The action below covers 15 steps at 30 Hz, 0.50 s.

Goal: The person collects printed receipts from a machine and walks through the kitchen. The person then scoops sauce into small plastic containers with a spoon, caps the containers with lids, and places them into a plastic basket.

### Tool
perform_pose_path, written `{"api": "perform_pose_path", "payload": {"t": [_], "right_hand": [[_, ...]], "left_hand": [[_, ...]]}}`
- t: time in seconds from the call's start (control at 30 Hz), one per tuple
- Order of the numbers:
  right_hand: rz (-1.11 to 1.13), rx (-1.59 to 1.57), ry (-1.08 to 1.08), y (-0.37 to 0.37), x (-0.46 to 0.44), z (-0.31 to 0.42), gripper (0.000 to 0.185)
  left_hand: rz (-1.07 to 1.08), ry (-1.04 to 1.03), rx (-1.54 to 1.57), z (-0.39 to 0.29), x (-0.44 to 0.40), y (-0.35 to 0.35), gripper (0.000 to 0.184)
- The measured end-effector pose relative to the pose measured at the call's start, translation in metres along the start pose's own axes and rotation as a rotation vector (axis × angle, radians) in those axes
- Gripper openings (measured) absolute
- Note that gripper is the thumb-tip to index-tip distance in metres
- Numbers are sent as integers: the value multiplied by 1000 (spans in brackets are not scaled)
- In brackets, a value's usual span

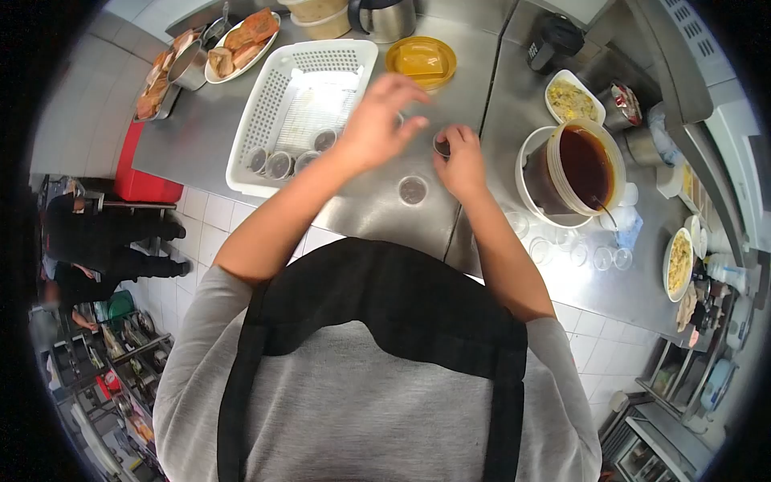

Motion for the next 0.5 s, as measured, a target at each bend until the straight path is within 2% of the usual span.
{"api": "perform_pose_path", "payload": {"t": [0.03,0.1,0.17,0.27,0.37,0.5], "right_hand": [[68,-56,-41,-3,-4,0,27],[14,-136,5,-6,-24,17,28],[-1,-290,28,-5,-50,49,28],[-24,-443,281,-10,-86,107,27],[268,-283,505,-36,-105,140,28],[612,-239,459,-80,-115,148,24]], "left_hand": [[-70,-44,-22,4,2,24,27],[-141,53,-157,22,9,67,24],[-46,339,-277,68,19,93,23],[82,680,-3,138,36,107,26],[49,925,462,145,48,119,33],[169,922,442,151,49,119,36]]}}
Point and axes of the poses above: each hand's wrist, its own x-axis away from the middle knuckle, its own y-axis out of the back of the hand, z = x × y, the point moved 3 cm from there along -x, towards the middle knuckle, and after that the axes turned 11 degrees about y, right-handed, at the moved point
